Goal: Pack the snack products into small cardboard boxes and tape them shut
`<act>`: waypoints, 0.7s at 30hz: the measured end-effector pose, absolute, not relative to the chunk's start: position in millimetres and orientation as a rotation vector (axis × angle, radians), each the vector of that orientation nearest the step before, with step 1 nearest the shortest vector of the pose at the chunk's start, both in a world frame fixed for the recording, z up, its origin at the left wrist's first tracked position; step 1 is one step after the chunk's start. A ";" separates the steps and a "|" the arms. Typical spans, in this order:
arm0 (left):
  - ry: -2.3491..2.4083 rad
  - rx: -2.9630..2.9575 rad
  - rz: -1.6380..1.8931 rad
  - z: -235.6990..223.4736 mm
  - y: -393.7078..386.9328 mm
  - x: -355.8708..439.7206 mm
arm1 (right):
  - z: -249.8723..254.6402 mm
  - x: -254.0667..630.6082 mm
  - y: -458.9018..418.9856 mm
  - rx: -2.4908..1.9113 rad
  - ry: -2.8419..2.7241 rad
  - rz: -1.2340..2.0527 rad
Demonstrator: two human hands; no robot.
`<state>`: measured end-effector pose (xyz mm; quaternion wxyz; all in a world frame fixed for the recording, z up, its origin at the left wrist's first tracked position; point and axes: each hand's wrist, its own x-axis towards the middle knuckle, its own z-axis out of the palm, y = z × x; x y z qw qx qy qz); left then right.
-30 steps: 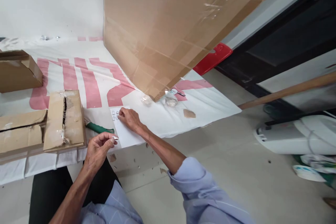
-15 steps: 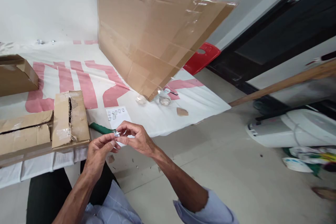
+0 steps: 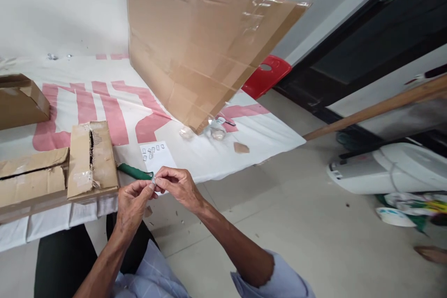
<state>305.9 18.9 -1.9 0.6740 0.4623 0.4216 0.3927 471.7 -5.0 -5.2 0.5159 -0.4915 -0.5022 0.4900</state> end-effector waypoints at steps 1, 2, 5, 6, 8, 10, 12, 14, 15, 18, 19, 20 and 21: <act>0.946 1.042 0.882 -3.5 19.3 306.5 | -7.9 472.3 -4.6 -1.181 -1.193 1.193; 0.946 1.037 0.881 -5.3 19.5 307.2 | -11.1 474.0 -2.9 -1.186 -1.192 1.199; 0.967 0.984 0.854 -12.0 17.9 309.3 | -24.2 486.9 11.9 -1.278 -1.216 1.142; 0.972 0.967 0.837 -14.3 16.6 309.5 | -29.4 493.4 20.3 -1.327 -1.228 1.100; 0.959 0.952 0.800 -18.9 13.3 308.2 | -40.2 507.4 39.9 -1.430 -1.255 0.994; 0.931 0.949 0.763 -23.5 9.6 304.8 | -50.5 519.8 59.5 -1.551 -1.305 0.901; 0.904 0.947 0.720 -28.4 5.9 299.8 | -59.4 527.9 74.7 -1.699 -1.374 0.836; 0.886 0.951 0.682 -33.3 1.7 294.7 | -66.8 531.0 83.7 -1.813 -1.430 0.806; 0.881 0.960 0.666 -35.5 -0.8 292.4 | -69.9 531.0 86.1 -1.845 -1.446 0.797; 0.877 0.996 0.637 -38.8 -9.8 286.0 | -76.5 527.4 87.7 -1.892 -1.459 0.771; 0.882 1.020 0.624 -38.4 -13.0 283.9 | -77.8 525.8 87.4 -1.905 -1.462 0.757; 0.889 1.052 0.609 -37.2 -16.0 281.6 | -78.7 524.3 87.1 -1.913 -1.463 0.745; 0.898 1.091 0.594 -35.3 -18.7 279.1 | -79.3 523.0 86.8 -1.922 -1.467 0.734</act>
